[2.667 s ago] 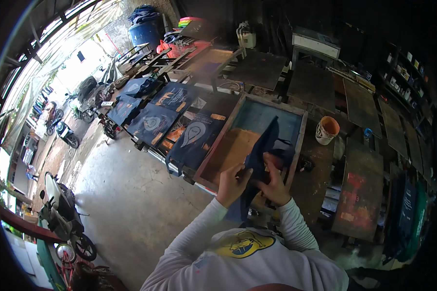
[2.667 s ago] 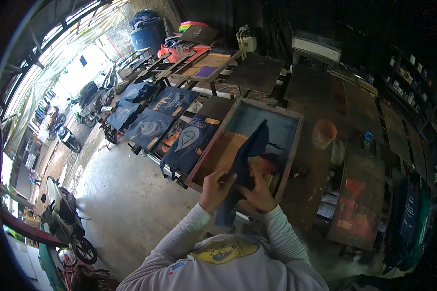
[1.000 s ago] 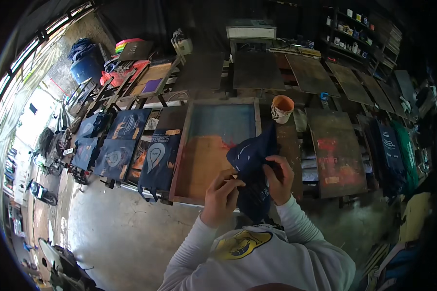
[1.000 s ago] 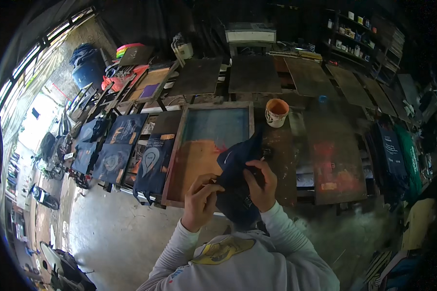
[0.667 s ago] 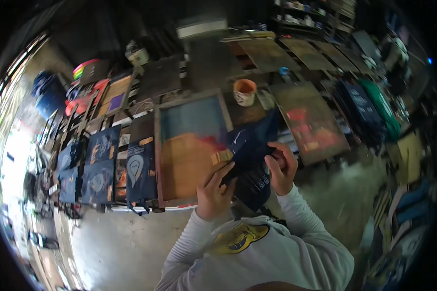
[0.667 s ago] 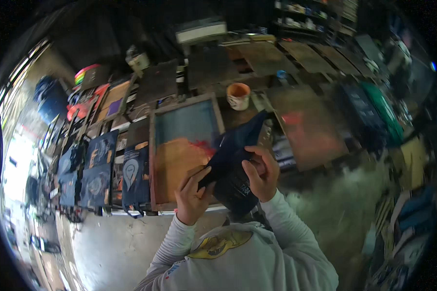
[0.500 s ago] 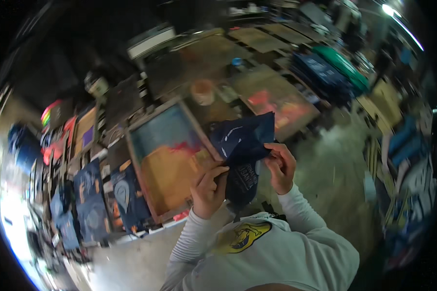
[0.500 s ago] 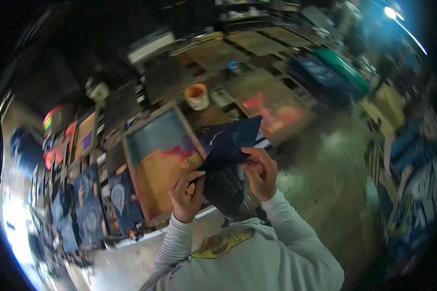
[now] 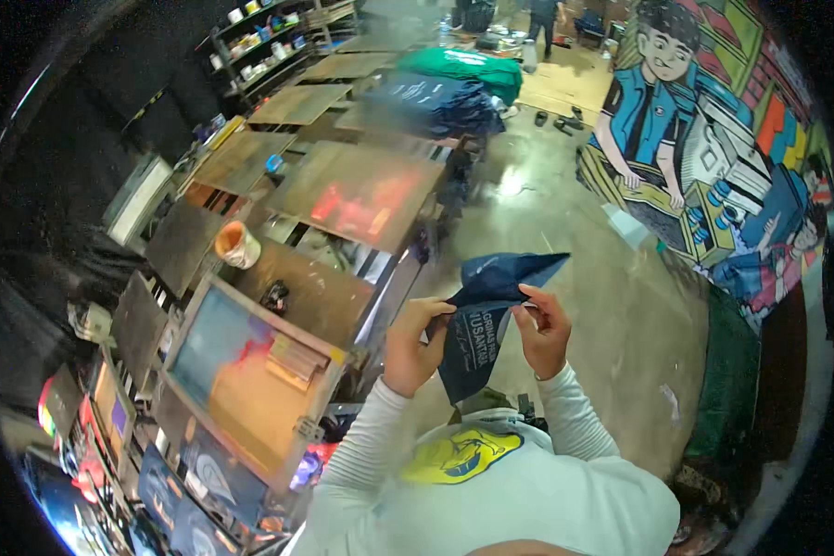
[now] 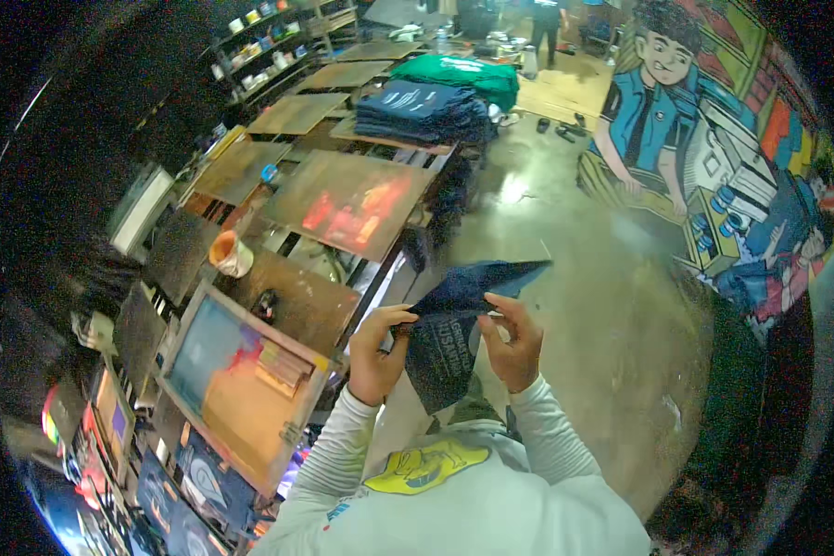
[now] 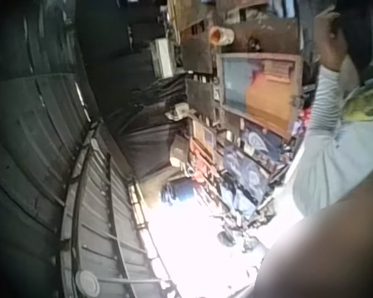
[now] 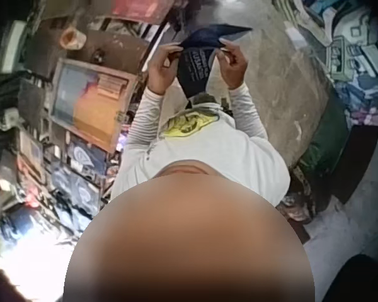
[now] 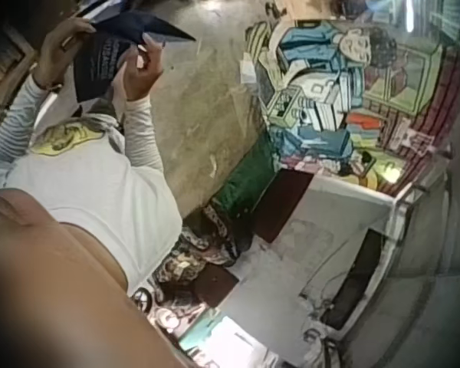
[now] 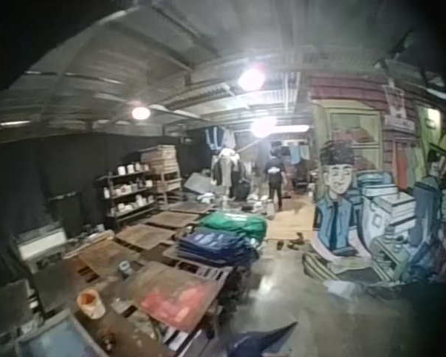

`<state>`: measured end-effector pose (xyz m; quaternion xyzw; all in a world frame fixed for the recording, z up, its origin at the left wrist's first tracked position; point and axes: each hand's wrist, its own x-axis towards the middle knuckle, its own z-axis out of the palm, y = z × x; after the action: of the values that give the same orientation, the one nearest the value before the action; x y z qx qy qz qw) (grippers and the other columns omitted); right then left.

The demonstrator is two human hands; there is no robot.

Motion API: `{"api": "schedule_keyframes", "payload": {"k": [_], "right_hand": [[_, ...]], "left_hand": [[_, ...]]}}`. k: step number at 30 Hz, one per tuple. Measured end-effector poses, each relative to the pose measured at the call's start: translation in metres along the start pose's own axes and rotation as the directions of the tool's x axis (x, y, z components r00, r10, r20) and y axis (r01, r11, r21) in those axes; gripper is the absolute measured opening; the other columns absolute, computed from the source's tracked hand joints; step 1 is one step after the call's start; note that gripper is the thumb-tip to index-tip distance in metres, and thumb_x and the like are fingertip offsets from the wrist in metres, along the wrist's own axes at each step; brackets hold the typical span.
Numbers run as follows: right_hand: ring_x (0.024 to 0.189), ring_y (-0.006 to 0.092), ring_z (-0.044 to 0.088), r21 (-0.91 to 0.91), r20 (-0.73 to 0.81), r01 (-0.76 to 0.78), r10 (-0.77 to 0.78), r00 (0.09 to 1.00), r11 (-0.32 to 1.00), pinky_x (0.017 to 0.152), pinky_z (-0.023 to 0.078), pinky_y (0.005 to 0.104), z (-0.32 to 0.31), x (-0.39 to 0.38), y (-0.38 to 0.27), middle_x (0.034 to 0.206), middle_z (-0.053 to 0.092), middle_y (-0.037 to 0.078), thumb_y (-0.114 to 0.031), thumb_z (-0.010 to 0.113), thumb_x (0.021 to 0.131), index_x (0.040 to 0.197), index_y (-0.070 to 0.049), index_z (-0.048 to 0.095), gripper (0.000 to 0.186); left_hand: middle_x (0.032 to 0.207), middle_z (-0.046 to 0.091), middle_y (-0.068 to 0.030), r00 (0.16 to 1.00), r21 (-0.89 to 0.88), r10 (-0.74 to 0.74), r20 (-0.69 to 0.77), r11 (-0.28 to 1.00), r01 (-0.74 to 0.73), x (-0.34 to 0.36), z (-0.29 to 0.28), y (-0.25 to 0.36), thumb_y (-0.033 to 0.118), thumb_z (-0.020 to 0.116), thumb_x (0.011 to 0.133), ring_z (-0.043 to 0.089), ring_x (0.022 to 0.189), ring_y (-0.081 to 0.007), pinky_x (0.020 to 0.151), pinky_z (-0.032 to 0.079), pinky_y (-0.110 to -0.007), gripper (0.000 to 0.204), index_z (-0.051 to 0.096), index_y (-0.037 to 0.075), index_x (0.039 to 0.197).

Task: Screen printing a design onto tote bags using a manual press setup and ink squeegee.

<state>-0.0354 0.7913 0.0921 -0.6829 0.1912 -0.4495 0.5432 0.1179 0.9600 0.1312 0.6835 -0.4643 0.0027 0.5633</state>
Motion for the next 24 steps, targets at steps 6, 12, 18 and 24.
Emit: {"api": "schedule_keyframes", "payload": {"k": [6,12,18,24], "right_hand": [[0.103,0.018,0.071,-0.139,-0.031,-0.047,0.043,0.999,0.989,0.085,0.061,0.0298,-0.065,0.029,0.024,0.115,0.071,0.012,0.0,0.075,0.088,0.126,-0.002,0.069,0.038],[0.101,0.0187,0.072,-0.248,-0.051,-0.206,0.2,0.978,0.947,0.077,0.06,0.0304,-0.157,0.088,0.06,0.112,0.075,0.016,-0.009,0.078,0.087,0.124,-0.004,0.069,0.038],[0.097,0.0169,0.068,-0.47,-0.034,-0.112,0.109,0.993,0.875,0.074,0.057,0.0301,-0.245,0.133,0.086,0.114,0.069,0.013,-0.009,0.085,0.081,0.116,-0.006,0.068,0.039],[0.117,0.0376,0.062,-0.592,0.197,0.267,-0.185,0.963,0.761,0.1,0.051,0.0456,-0.281,0.159,0.106,0.133,0.062,0.018,-0.01,0.084,0.072,0.099,-0.005,0.071,0.03]], "left_hand": [[0.106,0.073,-0.0156,0.997,0.002,0.08,0.002,0.997,-0.08,0.043,0.088,-0.012,-0.012,0.069,0.081,0.071,0.101,-0.033,0.087,0.055,-0.039,0.028,0.071,0.004,0.105],[0.103,0.072,-0.0149,0.992,-0.006,0.112,0.059,0.994,-0.112,0.104,0.196,-0.011,-0.012,0.068,0.078,0.069,0.097,-0.0347,0.085,0.055,-0.04,0.029,0.071,0.004,0.103],[0.099,0.072,-0.0123,0.94,-0.005,0.238,0.246,0.97,-0.244,0.155,0.295,-0.003,-0.012,0.065,0.07,0.067,0.097,-0.0356,0.086,0.055,-0.04,0.037,0.07,0.005,0.103],[0.096,0.07,-0.0121,0.852,-0.089,0.326,0.409,0.944,-0.318,0.174,0.352,0.001,-0.011,0.067,0.074,0.065,0.093,-0.0356,0.081,0.054,-0.044,0.033,0.068,0.006,0.102]]}}
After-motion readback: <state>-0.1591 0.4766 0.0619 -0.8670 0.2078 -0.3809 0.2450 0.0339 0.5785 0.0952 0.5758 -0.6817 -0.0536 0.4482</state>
